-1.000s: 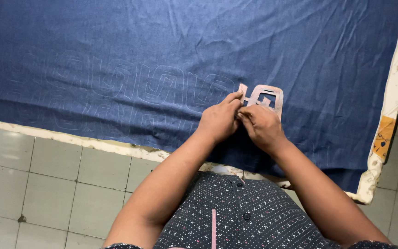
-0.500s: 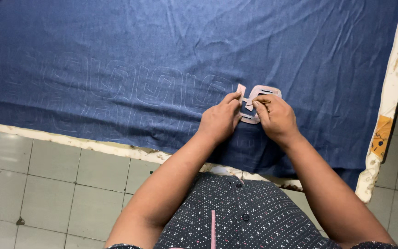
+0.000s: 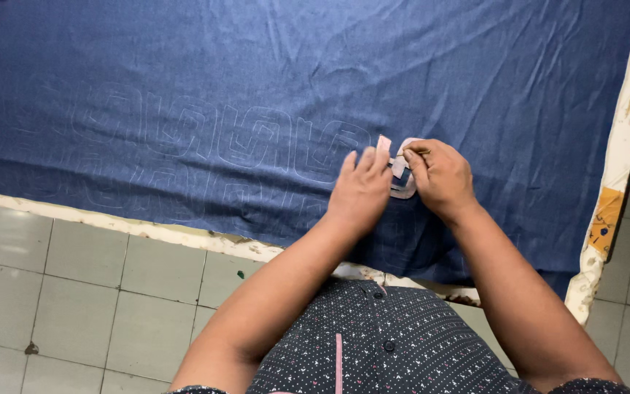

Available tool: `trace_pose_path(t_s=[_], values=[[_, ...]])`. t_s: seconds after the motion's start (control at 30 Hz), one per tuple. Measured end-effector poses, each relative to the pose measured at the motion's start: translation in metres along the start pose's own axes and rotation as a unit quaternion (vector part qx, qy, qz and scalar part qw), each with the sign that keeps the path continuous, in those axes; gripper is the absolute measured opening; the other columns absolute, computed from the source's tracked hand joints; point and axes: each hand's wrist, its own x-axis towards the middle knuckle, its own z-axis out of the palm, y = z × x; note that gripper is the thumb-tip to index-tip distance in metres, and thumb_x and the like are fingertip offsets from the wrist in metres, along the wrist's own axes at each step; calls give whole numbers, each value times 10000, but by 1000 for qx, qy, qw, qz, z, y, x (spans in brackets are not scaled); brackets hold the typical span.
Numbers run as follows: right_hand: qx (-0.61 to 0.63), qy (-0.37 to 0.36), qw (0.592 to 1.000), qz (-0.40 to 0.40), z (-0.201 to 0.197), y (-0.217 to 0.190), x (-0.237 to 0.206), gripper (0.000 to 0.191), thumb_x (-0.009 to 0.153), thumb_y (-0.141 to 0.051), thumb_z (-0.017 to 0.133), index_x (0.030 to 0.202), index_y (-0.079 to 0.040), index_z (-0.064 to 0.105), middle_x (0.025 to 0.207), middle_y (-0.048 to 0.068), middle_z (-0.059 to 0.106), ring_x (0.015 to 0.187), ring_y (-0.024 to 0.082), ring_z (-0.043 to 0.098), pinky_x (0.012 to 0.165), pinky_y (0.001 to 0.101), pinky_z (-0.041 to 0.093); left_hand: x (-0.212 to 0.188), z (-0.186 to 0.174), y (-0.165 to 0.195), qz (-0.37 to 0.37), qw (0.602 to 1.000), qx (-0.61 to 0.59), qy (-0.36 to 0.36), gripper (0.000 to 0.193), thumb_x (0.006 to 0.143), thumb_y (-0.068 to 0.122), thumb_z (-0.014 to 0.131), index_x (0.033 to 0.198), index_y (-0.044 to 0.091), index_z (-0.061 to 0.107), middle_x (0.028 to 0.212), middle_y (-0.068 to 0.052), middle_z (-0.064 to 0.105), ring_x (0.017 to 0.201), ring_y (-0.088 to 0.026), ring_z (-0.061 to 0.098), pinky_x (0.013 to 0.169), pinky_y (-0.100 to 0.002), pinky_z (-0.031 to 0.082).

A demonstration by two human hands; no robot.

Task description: The person places a pink paper pattern template on blue fabric and traces around its edges with a marking pencil, following chalk outlines on the fabric. They reposition the template, trace additional outlines, and set finished templates aside on the table.

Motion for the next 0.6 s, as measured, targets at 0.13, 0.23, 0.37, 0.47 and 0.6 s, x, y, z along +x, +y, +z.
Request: trace_pose_path(t_s=[0.13, 0.23, 0.37, 0.47, 0.6], values=[[-6, -31, 999, 3, -4, 4, 9, 168, 1018, -199, 673, 1043, -53, 753, 1028, 118, 746, 943, 317, 716, 820, 393, 558, 1, 14, 7, 24, 999, 4, -41, 311, 935, 200, 538, 1169, 42, 670, 1268, -119, 577, 1298, -272, 541, 1134, -493, 423], [-17, -45, 999, 21, -11, 11, 16, 182, 1015, -225, 675, 1038, -65, 757, 1017, 113, 749, 927, 313, 717, 804, 397, 557, 3, 18, 10, 20, 997, -6, -71, 340, 952, 196, 540, 1245, 60, 647, 1256, -117, 578, 1293, -277, 555, 1066, -462, 462], [-14, -19, 999, 27, -15, 21, 24, 182, 1021, -231, 672, 1044, -71, 757, 1021, 116, 743, 932, 311, 714, 818, 401, 558, 7, 15, 12, 32, 997, -32, -63, 396, 941, 197, 537, 1324, 127, 609, 1449, -111, 545, 1276, -326, 558, 929, -430, 489], [-43, -4, 999, -11, -18, 30, 25, 151, 1026, -201, 686, 1049, -70, 757, 1023, 115, 743, 958, 318, 709, 842, 413, 556, 13, 15, 13, 45, 997, -28, -59, 447, 928, 209, 537, 1371, 201, 600, 1513, -105, 508, 1324, -398, 525, 896, -428, 489], [-76, -7, 997, -17, -31, 43, 18, 115, 1030, -171, 688, 1023, -84, 762, 1012, 101, 748, 942, 318, 709, 839, 425, 553, 20, 20, 18, 35, 995, -49, -76, 452, 967, 293, 539, 1416, 280, 592, 1496, -130, 499, 1368, -483, 473, 899, -478, 477]])
